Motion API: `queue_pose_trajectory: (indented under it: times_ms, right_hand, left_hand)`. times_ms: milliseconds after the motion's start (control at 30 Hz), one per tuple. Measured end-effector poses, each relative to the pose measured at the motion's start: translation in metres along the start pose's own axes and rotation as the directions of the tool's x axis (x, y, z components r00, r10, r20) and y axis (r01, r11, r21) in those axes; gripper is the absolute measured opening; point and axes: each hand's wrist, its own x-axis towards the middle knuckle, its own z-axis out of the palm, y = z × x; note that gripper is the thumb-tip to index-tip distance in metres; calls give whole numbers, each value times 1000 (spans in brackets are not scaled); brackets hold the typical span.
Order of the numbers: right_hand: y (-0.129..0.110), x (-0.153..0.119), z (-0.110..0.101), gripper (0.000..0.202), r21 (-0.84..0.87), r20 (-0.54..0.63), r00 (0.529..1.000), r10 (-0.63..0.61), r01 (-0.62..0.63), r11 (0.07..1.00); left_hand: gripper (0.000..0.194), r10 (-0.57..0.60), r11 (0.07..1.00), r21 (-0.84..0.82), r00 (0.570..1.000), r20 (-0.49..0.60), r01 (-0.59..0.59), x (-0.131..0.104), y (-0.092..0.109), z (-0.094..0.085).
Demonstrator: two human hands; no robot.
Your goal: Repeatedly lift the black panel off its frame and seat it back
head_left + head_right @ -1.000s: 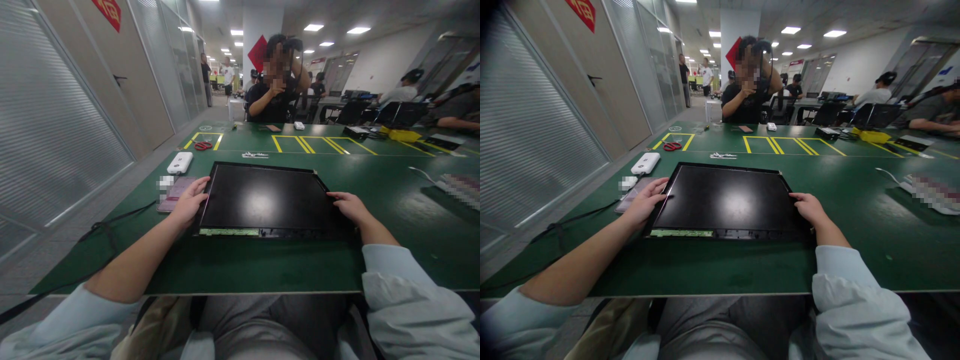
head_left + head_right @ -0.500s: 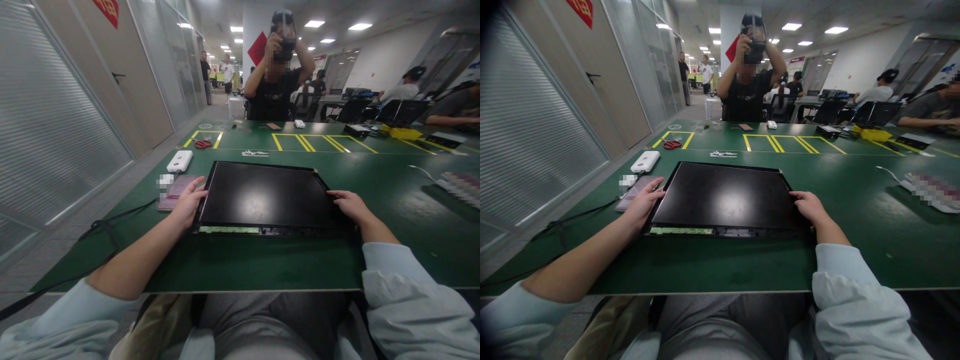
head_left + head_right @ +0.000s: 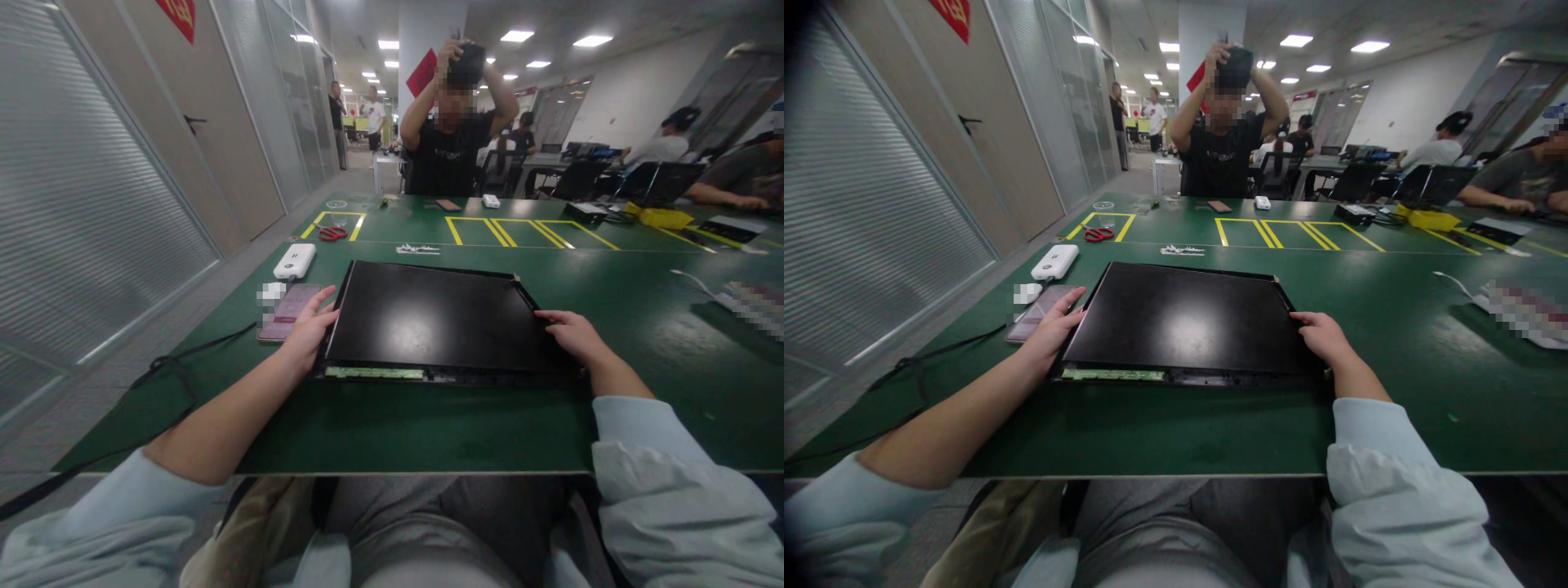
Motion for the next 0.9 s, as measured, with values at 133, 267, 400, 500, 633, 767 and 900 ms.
queue_pose_trajectory:
  times_ms: [133,267,400,500,633,767,900]
  right_hand:
    - [0,1,0,49,1,17,1000,-10,10,1000]
    - [0,0,-1,48,-6,1,1000,-19,19,1000]
    - [-2,-1,-1,49,-14,13,1000,-6,6,1000]
    - [-3,-1,-2,50,-2,22,1000,-5,5,1000]
    - [-2,-1,0,50,14,9,1000,2,-2,1000]
    - [1,0,1,49,30,3,1000,-8,8,1000]
    - [1,0,0,51,26,8,1000,4,-5,1000]
  left_hand:
    - [71,-77,997,-18,997,1,77,-1,2,2]
    - [62,-96,994,-45,995,12,96,-3,4,5]
    - [41,-83,996,-18,995,53,84,-6,4,6]
    - [34,-54,997,60,997,61,50,-6,4,6]
    - [40,-6,992,122,997,82,-4,-4,3,4]
    - [36,22,997,75,990,137,-32,-1,1,3]
    - [31,59,983,163,985,160,-86,-1,-2,0]
